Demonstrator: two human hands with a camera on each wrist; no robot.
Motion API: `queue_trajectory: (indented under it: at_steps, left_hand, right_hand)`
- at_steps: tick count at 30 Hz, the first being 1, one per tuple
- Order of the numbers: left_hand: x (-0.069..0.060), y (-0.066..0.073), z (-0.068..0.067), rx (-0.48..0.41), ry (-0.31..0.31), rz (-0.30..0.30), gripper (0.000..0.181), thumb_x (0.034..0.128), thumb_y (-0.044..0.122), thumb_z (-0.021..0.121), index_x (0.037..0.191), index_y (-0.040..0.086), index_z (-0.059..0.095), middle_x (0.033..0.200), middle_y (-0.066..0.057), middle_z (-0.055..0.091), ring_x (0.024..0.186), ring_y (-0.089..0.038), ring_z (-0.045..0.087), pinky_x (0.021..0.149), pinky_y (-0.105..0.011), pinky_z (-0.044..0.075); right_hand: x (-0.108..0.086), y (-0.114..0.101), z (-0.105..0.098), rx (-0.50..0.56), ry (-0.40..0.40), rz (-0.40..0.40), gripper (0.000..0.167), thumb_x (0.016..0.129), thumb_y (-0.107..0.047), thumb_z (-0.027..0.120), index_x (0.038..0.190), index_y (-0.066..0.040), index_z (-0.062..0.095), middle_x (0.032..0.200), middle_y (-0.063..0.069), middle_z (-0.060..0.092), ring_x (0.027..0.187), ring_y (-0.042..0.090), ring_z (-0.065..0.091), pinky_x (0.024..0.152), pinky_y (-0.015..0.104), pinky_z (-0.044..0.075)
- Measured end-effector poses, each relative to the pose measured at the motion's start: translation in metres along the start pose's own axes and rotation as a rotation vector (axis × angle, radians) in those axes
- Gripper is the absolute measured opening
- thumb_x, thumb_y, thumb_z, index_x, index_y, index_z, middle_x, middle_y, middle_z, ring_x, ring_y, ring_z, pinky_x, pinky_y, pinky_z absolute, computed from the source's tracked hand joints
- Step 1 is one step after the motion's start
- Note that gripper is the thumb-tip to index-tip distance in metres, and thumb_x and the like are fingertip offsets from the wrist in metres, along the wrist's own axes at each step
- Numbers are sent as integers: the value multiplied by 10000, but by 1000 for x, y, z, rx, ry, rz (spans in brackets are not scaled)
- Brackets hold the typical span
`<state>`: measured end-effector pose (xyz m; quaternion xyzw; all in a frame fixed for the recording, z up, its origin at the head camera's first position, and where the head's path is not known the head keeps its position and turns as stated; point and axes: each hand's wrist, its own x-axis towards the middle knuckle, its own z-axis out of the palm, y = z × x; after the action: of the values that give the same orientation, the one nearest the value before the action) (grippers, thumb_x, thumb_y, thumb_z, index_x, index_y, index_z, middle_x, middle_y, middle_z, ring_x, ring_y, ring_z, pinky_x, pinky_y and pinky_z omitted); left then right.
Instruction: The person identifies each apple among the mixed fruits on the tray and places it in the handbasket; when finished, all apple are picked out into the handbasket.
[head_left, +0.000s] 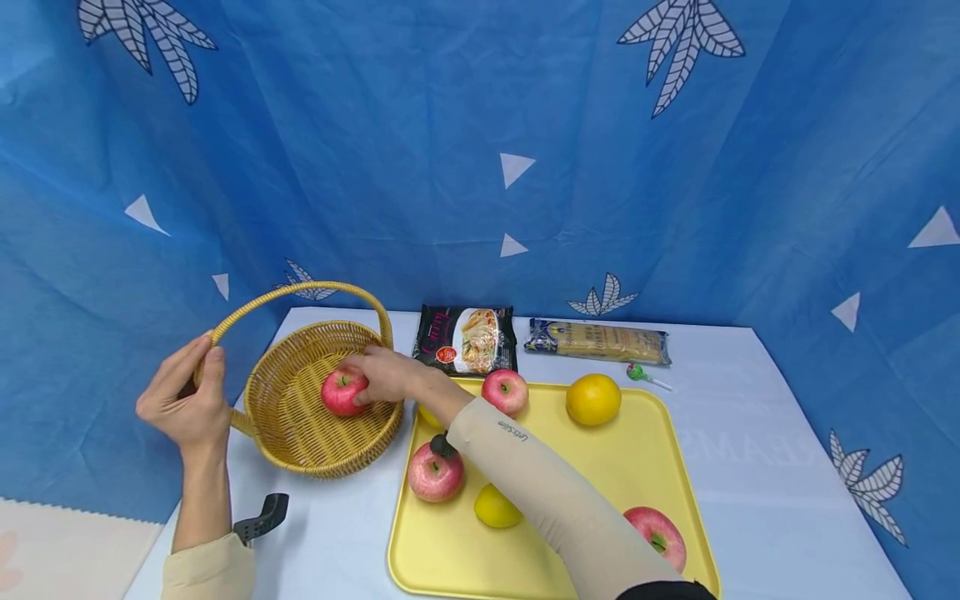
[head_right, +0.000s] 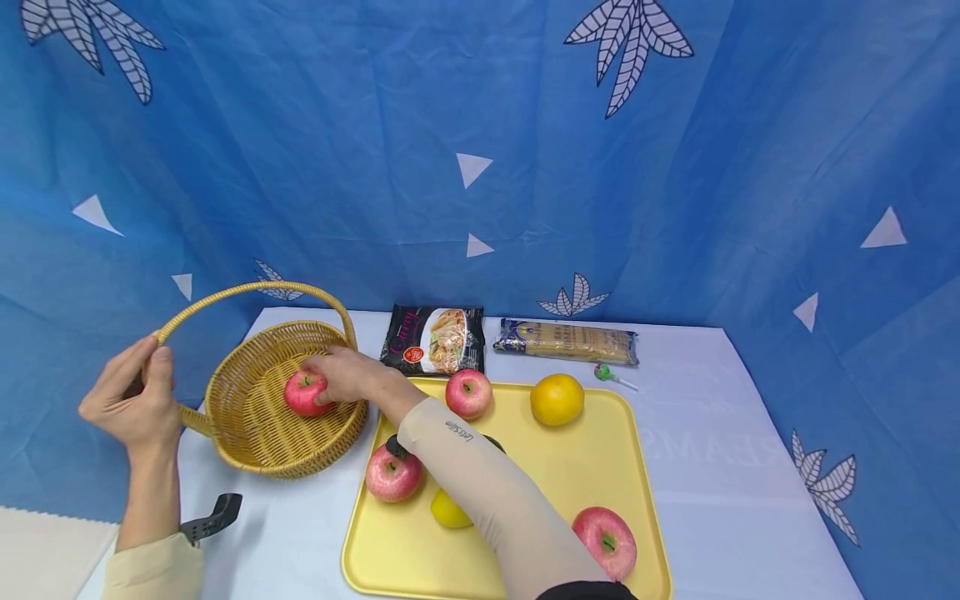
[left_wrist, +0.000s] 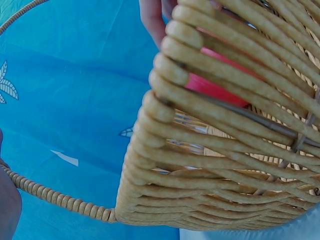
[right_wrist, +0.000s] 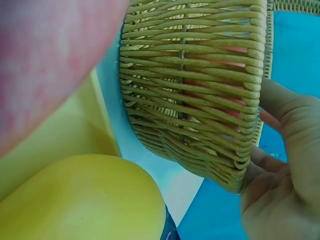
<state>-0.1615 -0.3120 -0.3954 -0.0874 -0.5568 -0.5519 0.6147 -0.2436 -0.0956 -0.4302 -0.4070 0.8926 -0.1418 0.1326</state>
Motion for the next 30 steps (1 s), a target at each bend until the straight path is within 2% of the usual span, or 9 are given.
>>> queue_trajectory:
  at_steps: [15, 23, 30]
  left_hand:
    - [1, 7, 2, 28, -4, -15, 217, 750, -30, 825, 885, -172, 732, 923, -235, 751, 850, -138, 755, 786, -172, 584]
    - [0, 5, 1, 29, -10, -16, 200, 754, -44, 814, 891, -167, 735, 926, -220, 756, 866, -159, 757, 796, -185, 588]
    - [0, 2, -1, 37, -12, -24, 201, 754, -44, 812, 896, -164, 736, 931, -202, 761, 866, -164, 757, 791, -176, 586]
  right_hand:
    - [2, 7, -2, 36, 10, -31, 643, 929, -426, 710, 1500, -263, 463, 1450, 36, 504, 1326, 169, 483, 1065, 276, 453]
    - [3, 13, -1, 72, 11, -54, 695, 932, -461, 692, 1539, -289, 400, 1484, 11, 474, 1349, 146, 456, 1078, 263, 437]
    - [-1, 12, -4, 99, 36, -68, 685, 937, -470, 681, 1535, -279, 407, 1479, 17, 476, 1331, 141, 470, 1077, 273, 444]
